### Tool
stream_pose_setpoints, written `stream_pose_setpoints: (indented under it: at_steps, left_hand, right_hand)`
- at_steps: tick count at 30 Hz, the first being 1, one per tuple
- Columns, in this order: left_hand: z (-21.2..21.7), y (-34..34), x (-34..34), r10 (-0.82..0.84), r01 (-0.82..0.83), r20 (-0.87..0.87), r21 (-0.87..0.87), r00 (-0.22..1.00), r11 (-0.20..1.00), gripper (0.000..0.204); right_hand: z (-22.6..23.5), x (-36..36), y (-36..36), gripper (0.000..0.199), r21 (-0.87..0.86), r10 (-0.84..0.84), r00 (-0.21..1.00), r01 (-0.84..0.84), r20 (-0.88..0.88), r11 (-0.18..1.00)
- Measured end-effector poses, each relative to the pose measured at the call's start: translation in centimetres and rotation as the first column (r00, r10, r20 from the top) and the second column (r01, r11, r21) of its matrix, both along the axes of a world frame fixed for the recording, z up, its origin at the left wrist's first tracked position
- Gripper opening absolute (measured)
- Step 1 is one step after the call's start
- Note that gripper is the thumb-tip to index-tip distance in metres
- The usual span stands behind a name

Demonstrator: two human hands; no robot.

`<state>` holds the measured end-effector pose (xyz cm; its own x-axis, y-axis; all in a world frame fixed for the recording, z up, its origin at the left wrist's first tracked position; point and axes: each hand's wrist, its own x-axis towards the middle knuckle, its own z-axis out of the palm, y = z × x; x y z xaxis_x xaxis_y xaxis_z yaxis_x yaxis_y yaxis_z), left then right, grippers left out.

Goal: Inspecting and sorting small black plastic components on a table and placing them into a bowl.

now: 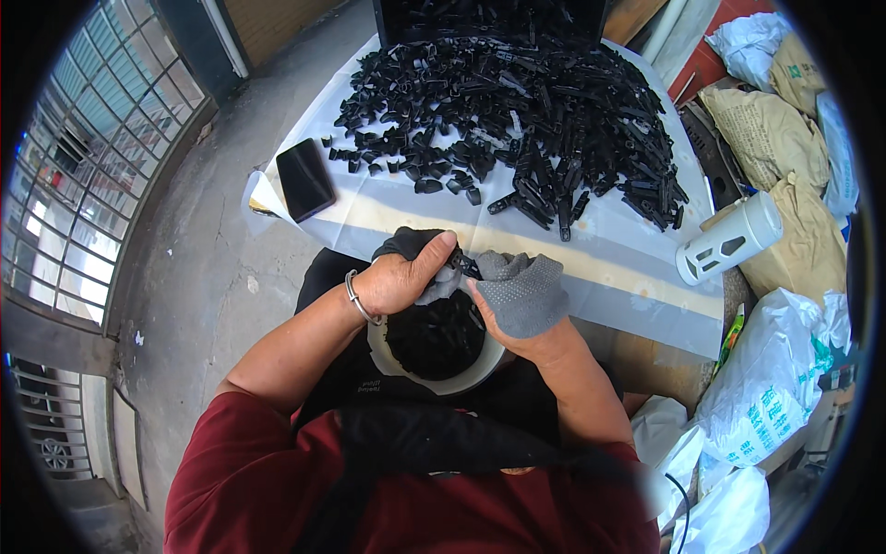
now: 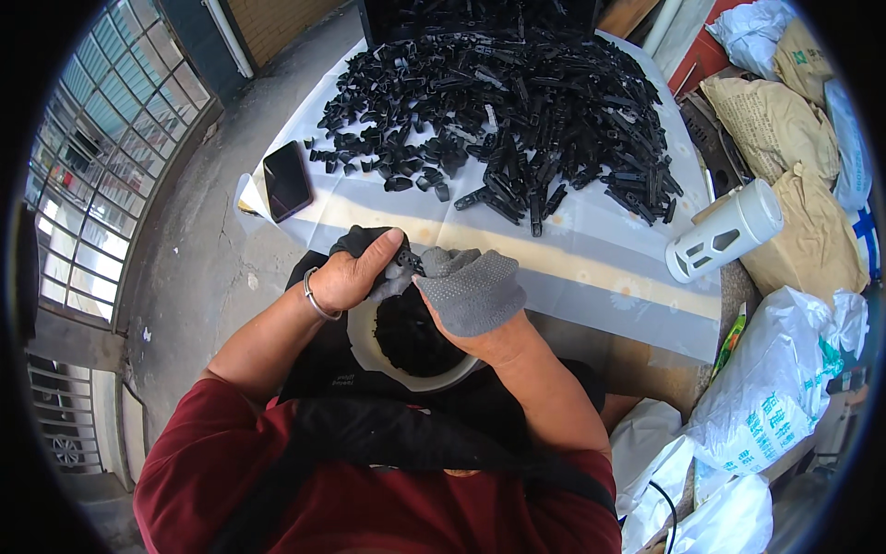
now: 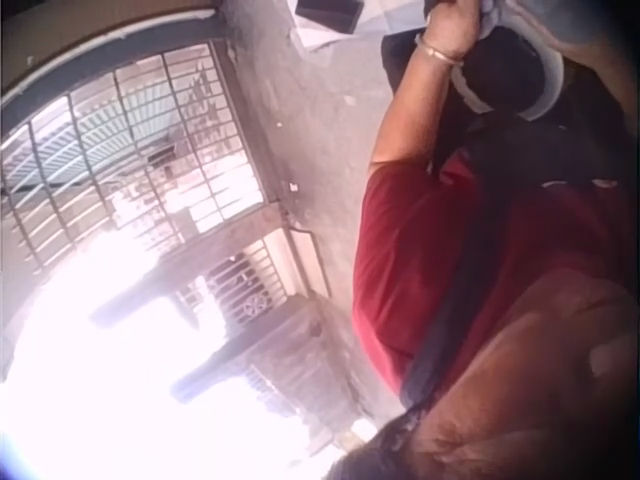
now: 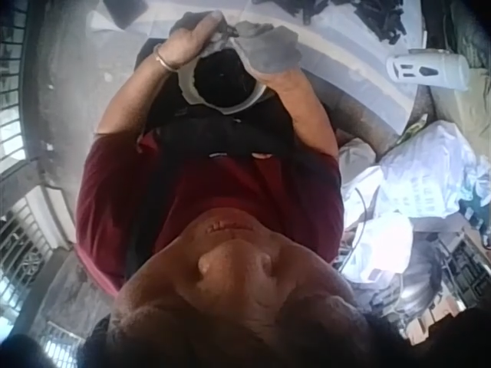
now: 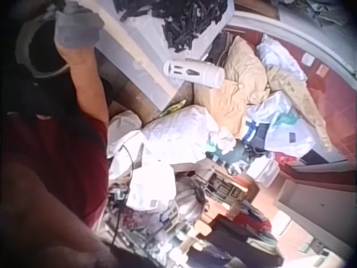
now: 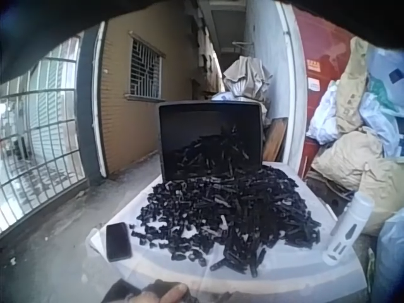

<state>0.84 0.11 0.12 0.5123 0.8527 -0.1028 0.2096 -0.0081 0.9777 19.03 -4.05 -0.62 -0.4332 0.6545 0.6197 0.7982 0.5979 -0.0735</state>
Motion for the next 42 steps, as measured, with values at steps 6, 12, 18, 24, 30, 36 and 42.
stream_pose_setpoints:
  at_steps: [6,12,18,24,30,36,42]
  left_hand:
    - [-0.3,-1.1,1.2,0.147,-0.003,-0.274,0.465,0.951,0.885,0.032]
    - [-0.3,1.7,-1.4,0.002,0.346,-0.622,0.438,0.783,0.830,0.041]
    - [-2.0,6.1,2.8,0.388,0.212,-0.480,0.801,0.786,0.560,0.028]
    - [-3.7,7.8,4.1,0.376,0.299,-0.572,0.760,0.728,0.577,0.019]
    - [-4.0,6.9,2.1,0.437,0.144,-0.462,0.796,0.771,0.588,0.015]
    - [-4.7,6.3,0.2,0.404,0.080,-0.419,0.768,0.813,0.636,0.026]
    - [-1.1,3.2,-0.6,0.180,0.018,-0.407,0.437,0.896,0.899,0.030]
  right_hand:
    - [-1.6,-1.9,0.1,0.013,-0.026,-0.027,0.999,0.027,-0.029,0.999]
    - [-1.3,-0.6,0.9,0.017,-0.339,0.098,0.987,-0.135,-0.125,0.931]
    - [-1.0,2.0,6.5,0.011,-0.049,-0.227,0.969,0.233,0.098,0.971]
    - [-2.1,2.8,8.7,0.021,-0.073,-0.220,0.950,0.241,0.223,0.968]
    - [-1.2,3.3,8.5,0.007,0.073,-0.008,0.964,0.028,-0.264,0.997]
    - [-2.1,3.4,8.0,0.027,-0.149,-0.074,0.268,-0.273,-0.961,0.950]
    - [-0.4,3.0,5.1,0.031,-0.181,0.078,0.842,-0.204,-0.533,0.962]
